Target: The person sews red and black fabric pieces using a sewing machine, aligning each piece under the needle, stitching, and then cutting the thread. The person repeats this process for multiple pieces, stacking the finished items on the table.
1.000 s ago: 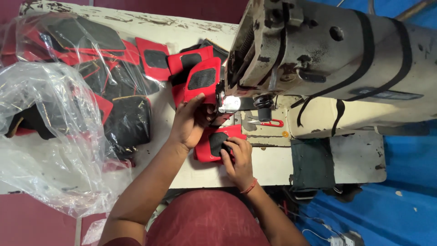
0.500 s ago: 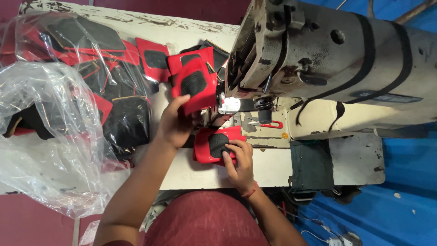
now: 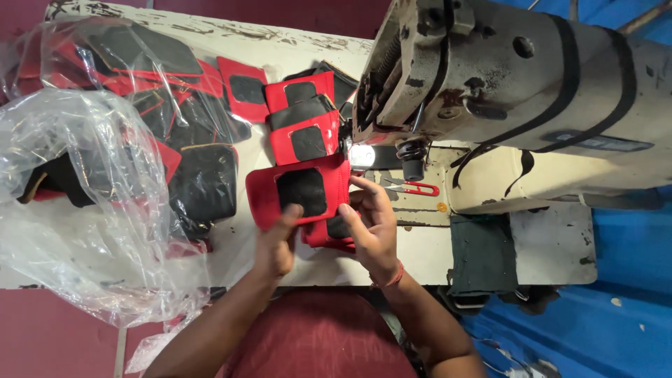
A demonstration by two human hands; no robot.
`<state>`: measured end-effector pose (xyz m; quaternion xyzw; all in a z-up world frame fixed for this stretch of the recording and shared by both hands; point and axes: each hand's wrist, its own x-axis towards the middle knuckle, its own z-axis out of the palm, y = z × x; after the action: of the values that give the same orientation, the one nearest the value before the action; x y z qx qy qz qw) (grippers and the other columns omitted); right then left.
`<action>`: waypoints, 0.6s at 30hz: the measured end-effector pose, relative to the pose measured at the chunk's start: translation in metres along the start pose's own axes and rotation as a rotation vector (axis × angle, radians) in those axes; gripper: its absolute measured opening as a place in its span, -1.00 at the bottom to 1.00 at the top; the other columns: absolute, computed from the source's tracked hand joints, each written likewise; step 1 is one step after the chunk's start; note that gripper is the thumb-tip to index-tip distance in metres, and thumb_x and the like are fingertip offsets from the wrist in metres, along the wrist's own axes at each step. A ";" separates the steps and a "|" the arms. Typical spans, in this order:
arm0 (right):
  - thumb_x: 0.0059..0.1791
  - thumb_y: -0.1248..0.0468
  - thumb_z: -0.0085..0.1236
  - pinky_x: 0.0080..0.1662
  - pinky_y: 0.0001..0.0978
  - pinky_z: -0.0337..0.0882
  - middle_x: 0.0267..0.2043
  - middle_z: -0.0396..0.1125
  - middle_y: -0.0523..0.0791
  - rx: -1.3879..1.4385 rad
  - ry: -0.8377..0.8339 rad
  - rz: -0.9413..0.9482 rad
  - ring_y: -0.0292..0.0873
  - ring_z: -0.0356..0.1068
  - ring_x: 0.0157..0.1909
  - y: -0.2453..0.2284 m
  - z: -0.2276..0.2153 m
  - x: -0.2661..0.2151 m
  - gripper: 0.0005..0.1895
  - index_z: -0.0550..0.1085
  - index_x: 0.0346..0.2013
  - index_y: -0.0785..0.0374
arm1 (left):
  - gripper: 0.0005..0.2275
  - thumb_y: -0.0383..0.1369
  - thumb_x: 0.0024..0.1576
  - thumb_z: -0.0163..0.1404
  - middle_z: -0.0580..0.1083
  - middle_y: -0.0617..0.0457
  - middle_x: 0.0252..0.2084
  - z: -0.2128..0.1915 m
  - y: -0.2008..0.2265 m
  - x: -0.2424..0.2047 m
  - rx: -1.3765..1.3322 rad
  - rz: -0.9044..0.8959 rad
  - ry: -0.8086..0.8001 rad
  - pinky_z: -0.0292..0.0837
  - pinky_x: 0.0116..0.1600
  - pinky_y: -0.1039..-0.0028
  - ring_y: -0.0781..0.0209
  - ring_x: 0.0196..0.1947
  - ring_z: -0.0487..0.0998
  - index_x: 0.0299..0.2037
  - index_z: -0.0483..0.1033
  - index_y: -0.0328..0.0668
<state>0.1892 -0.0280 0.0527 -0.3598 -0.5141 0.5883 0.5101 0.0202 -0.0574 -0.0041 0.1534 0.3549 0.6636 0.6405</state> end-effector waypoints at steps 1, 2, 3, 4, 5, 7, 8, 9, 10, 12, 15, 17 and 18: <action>0.10 0.48 0.05 0.10 -0.45 0.38 -0.01 0.38 -0.04 -0.014 0.016 0.017 -0.28 0.37 0.01 0.001 -0.002 -0.002 -0.51 0.23 0.33 0.44 | -0.58 -0.49 0.14 0.10 0.49 0.05 0.11 -0.016 -0.001 0.003 -0.037 0.106 0.062 0.45 0.23 0.33 0.21 0.10 0.52 0.23 0.37 -0.27; 0.10 0.48 0.05 0.08 -0.46 0.38 -0.04 0.38 -0.05 -0.029 0.032 0.034 -0.29 0.37 -0.01 0.002 -0.004 -0.003 -0.51 0.25 0.33 0.45 | -0.60 -0.49 0.18 0.09 0.50 -0.01 0.09 -0.031 -0.002 0.007 -0.074 0.212 0.124 0.46 0.22 0.32 0.17 0.08 0.53 0.25 0.39 -0.36; 0.10 0.48 0.05 0.08 -0.46 0.38 -0.04 0.38 -0.05 -0.029 0.037 0.036 -0.29 0.37 -0.01 0.001 -0.003 -0.003 -0.51 0.25 0.33 0.45 | -0.60 -0.49 0.18 0.09 0.50 -0.01 0.09 -0.026 0.011 0.007 -0.073 0.206 0.124 0.46 0.22 0.32 0.17 0.08 0.53 0.25 0.39 -0.36; 0.11 0.48 0.05 0.10 -0.46 0.38 -0.02 0.38 -0.05 -0.074 0.030 0.009 -0.29 0.37 0.00 0.001 -0.003 -0.003 -0.52 0.25 0.33 0.45 | -0.60 -0.49 0.21 0.09 0.49 0.02 0.10 -0.021 0.024 0.007 0.084 0.218 0.067 0.42 0.25 0.40 0.24 0.10 0.50 0.27 0.38 -0.33; 0.11 0.47 0.05 0.11 -0.47 0.38 -0.01 0.38 -0.06 -0.119 0.019 -0.016 -0.30 0.37 0.01 0.000 -0.002 -0.003 -0.53 0.26 0.32 0.46 | -0.60 -0.50 0.24 0.09 0.48 0.06 0.10 -0.016 0.036 0.006 0.240 0.232 0.012 0.37 0.27 0.48 0.31 0.11 0.47 0.30 0.37 -0.31; 0.10 0.47 0.04 0.10 -0.48 0.38 -0.01 0.39 -0.06 -0.104 0.031 -0.001 -0.30 0.38 0.01 0.000 -0.001 -0.003 -0.53 0.25 0.32 0.46 | -0.60 -0.50 0.23 0.10 0.48 0.07 0.08 -0.004 0.043 0.006 0.308 0.236 -0.012 0.38 0.23 0.49 0.32 0.08 0.47 0.28 0.36 -0.28; 0.10 0.47 0.03 0.10 -0.48 0.39 0.00 0.39 -0.06 -0.088 0.040 0.009 -0.30 0.38 0.01 -0.001 0.000 -0.002 -0.52 0.25 0.31 0.46 | -0.59 -0.50 0.21 0.12 0.48 0.08 0.06 0.002 0.047 0.006 0.376 0.245 -0.039 0.38 0.19 0.51 0.34 0.05 0.46 0.26 0.35 -0.25; 0.10 0.47 0.03 0.10 -0.48 0.39 0.00 0.39 -0.06 -0.089 0.040 0.009 -0.30 0.38 0.01 0.001 0.000 -0.002 -0.52 0.25 0.31 0.46 | -0.59 -0.50 0.21 0.12 0.48 0.08 0.06 0.001 0.046 0.007 0.375 0.246 -0.039 0.38 0.19 0.51 0.34 0.05 0.46 0.26 0.35 -0.25; 0.10 0.47 0.04 0.09 -0.49 0.38 -0.01 0.39 -0.06 -0.096 0.036 -0.003 -0.31 0.38 0.00 0.002 -0.001 -0.003 -0.52 0.25 0.32 0.47 | -0.61 -0.50 0.20 0.13 0.48 0.07 0.05 0.000 0.044 0.008 0.362 0.251 -0.035 0.39 0.19 0.51 0.34 0.05 0.47 0.24 0.36 -0.25; 0.11 0.47 0.04 0.09 -0.50 0.38 -0.02 0.38 -0.06 -0.105 0.037 -0.013 -0.31 0.37 -0.01 0.002 -0.002 -0.004 -0.52 0.26 0.33 0.47 | -0.63 -0.50 0.20 0.14 0.48 0.07 0.04 -0.001 0.040 0.009 0.348 0.251 -0.033 0.40 0.19 0.50 0.33 0.04 0.47 0.21 0.36 -0.26; 0.12 0.47 0.05 0.06 -0.51 0.38 -0.05 0.38 -0.07 -0.186 0.037 -0.044 -0.32 0.36 -0.03 -0.001 -0.001 -0.004 -0.53 0.28 0.34 0.48 | -0.64 -0.50 0.20 0.12 0.47 0.06 0.06 0.000 0.036 0.009 0.315 0.220 -0.007 0.41 0.19 0.48 0.32 0.06 0.47 0.19 0.35 -0.25; 0.13 0.45 0.01 0.08 -0.53 0.37 -0.03 0.37 -0.10 -0.085 0.033 -0.018 -0.35 0.34 -0.02 -0.004 0.001 -0.004 -0.52 0.25 0.36 0.47 | -0.64 -0.51 0.20 0.09 0.46 0.05 0.07 0.005 0.034 0.008 0.254 0.211 0.006 0.41 0.22 0.46 0.30 0.08 0.47 0.19 0.34 -0.26; 0.13 0.45 0.01 0.08 -0.53 0.37 -0.03 0.37 -0.10 -0.086 0.030 -0.015 -0.35 0.34 -0.02 -0.003 0.000 -0.005 -0.52 0.25 0.36 0.47 | -0.64 -0.51 0.20 0.09 0.46 0.05 0.07 0.007 0.031 0.007 0.253 0.211 0.010 0.41 0.22 0.46 0.30 0.08 0.47 0.19 0.34 -0.26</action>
<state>0.1908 -0.0326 0.0554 -0.3862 -0.5338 0.5563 0.5065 0.0012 -0.0462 0.0193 0.2659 0.4205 0.6781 0.5410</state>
